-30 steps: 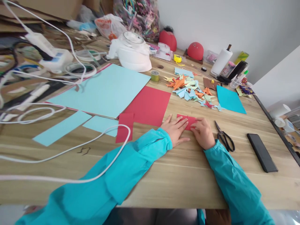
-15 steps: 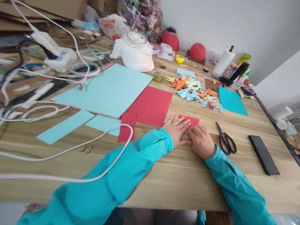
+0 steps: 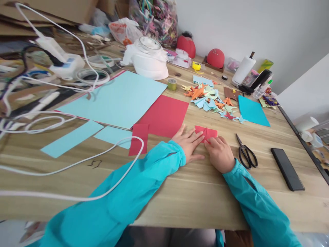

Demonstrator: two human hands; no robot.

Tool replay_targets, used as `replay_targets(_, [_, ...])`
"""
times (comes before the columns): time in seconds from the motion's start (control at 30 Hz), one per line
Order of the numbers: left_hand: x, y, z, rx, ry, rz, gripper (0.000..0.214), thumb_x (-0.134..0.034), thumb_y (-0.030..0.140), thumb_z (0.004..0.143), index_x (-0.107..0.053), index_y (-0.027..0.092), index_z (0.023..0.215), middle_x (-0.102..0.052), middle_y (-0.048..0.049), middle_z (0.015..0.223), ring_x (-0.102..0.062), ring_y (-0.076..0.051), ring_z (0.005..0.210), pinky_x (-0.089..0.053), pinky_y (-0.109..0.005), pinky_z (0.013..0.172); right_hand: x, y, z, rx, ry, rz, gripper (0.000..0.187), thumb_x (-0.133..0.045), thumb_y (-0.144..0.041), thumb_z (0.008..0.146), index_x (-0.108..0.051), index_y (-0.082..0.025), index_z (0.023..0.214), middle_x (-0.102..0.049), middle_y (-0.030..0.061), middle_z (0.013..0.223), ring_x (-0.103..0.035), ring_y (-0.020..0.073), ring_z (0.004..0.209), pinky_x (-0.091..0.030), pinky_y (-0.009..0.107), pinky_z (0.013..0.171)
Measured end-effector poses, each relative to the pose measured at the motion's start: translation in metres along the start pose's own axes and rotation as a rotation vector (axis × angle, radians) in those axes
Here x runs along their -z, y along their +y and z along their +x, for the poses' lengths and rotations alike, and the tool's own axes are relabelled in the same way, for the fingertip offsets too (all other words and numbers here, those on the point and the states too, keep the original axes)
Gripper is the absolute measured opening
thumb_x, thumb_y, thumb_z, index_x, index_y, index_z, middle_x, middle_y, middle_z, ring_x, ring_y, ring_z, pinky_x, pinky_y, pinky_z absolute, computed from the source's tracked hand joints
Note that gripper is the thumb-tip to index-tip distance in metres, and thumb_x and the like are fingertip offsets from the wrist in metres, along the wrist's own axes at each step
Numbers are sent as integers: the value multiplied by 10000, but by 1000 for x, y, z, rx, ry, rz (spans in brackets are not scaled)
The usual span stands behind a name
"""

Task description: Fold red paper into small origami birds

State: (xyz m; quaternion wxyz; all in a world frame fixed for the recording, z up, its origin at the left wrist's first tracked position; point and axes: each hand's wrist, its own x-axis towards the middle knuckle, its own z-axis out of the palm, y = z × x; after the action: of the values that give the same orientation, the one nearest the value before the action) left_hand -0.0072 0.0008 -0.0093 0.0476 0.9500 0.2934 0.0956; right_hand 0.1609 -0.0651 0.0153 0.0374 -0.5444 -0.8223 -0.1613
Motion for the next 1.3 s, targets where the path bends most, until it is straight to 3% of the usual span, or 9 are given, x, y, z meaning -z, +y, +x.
replay_targets(0.1, [14, 2, 0, 48, -12, 39, 654, -367, 635, 811, -491, 195, 1279, -359, -75, 1432, -369, -330, 1269, -60, -591, 1079, -1, 1, 0, -3, -4, 10, 220, -429, -155, 883, -648, -160, 906, -579, 65, 798, -470, 194, 766, -349, 340, 805])
replay_targets(0.23, [23, 8, 4, 135, 88, 132, 434, -426, 442, 858, -646, 135, 1071, -403, -123, 1399, -394, -327, 1242, -87, -570, 1085, -1, 1, 1, -19, -19, 16, 255, -403, -156, 892, -658, -166, 889, -576, 66, 793, -472, 195, 759, -351, 341, 779])
replay_targets(0.4, [3, 13, 9, -44, 60, 38, 453, -438, 416, 856, -543, 157, 1213, -512, -94, 1313, -422, -263, 1231, -197, -483, 1082, -5, 4, 0, -34, -17, 86, 194, -487, -165, 846, -664, -158, 926, -597, 66, 805, -495, 205, 788, -371, 338, 793])
replay_targets(0.53, [-8, 11, 9, -47, 66, 28, 466, -405, 428, 865, -530, 158, 1223, -523, -84, 1304, -422, -252, 1229, -184, -475, 1086, -10, 8, -3, -46, 22, 163, 230, -490, -124, 829, -661, -156, 980, -645, 70, 893, -525, 201, 852, -369, 341, 858])
replay_targets(0.7, [-6, 10, 9, -66, 84, 28, 459, -380, 418, 873, -530, 161, 1222, -530, -84, 1297, -434, -254, 1218, -155, -504, 1086, -8, 12, -16, -102, 62, 123, 266, -433, -100, 862, -674, -188, 932, -667, 63, 1045, -537, 204, 962, -296, 399, 958])
replay_targets(0.87, [-4, 11, 9, -67, 89, 13, 436, -403, 388, 859, -555, 151, 1192, -538, -84, 1288, -447, -256, 1200, -153, -510, 1085, -7, 22, -27, -167, 51, 100, 291, -476, -79, 803, -684, -239, 930, -665, 29, 1094, -551, 203, 971, -305, 394, 937])
replay_targets(1.1, [-1, 17, 9, -40, 85, 7, 506, -426, 475, 848, -502, 183, 1253, -523, -98, 1291, -416, -287, 1210, -141, -575, 1063, -12, 20, -25, -192, 86, 173, 373, -468, -65, 767, -669, -229, 1035, -670, 61, 1039, -554, 202, 961, -308, 379, 946])
replay_targets(1.3, [1, 22, 11, -20, 93, 22, 466, -465, 471, 830, -567, 184, 1183, -551, -111, 1225, -441, -287, 1173, -149, -580, 1061, -13, 20, -22, -210, 54, 183, 362, -483, -54, 770, -701, -273, 958, -636, 59, 1059, -531, 217, 980, -294, 428, 956])
